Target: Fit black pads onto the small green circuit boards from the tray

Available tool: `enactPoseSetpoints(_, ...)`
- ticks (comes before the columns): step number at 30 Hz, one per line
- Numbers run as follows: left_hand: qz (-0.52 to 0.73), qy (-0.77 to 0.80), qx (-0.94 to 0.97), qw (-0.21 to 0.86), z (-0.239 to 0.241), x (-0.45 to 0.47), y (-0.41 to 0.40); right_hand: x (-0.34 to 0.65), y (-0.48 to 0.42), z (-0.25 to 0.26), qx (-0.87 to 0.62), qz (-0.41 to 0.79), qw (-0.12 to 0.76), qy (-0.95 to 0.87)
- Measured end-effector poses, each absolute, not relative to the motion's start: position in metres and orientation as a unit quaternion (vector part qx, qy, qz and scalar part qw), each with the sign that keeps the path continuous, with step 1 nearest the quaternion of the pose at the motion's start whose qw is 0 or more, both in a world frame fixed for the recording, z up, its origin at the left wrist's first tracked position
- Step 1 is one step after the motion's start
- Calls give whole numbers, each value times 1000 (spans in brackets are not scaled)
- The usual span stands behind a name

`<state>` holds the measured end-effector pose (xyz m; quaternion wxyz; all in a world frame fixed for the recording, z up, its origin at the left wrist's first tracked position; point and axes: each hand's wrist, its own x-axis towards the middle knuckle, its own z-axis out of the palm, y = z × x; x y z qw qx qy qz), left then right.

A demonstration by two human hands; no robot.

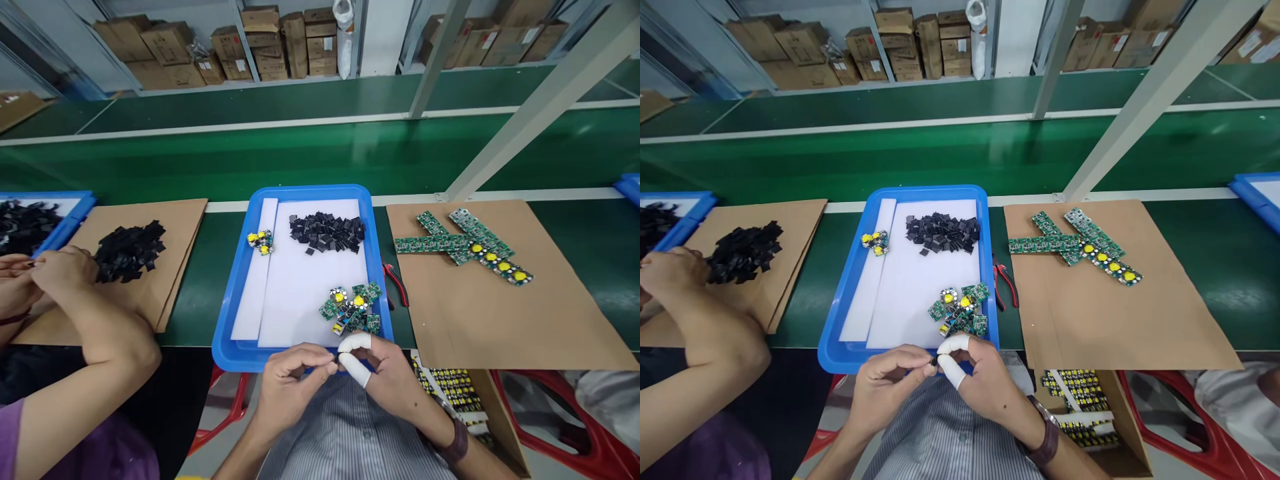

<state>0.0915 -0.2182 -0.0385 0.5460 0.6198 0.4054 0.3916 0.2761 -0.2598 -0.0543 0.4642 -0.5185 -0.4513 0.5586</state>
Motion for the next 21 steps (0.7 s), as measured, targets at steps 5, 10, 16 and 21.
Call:
enactPoseSetpoints(5,394,402,620,547,-39,94,-219,277,-260,-57,-531,556,439,-465)
enactPoseSetpoints(10,394,403,633,531,-42,94,-223,276,-262,-63,-533,546,440,-474)
enactPoseSetpoints(16,396,397,613,557,-41,97,-221,275,-262,-62,-531,549,450,-463)
enactPoseSetpoints(21,354,390,559,640,-40,92,-214,277,-261,-55,-521,572,443,-453)
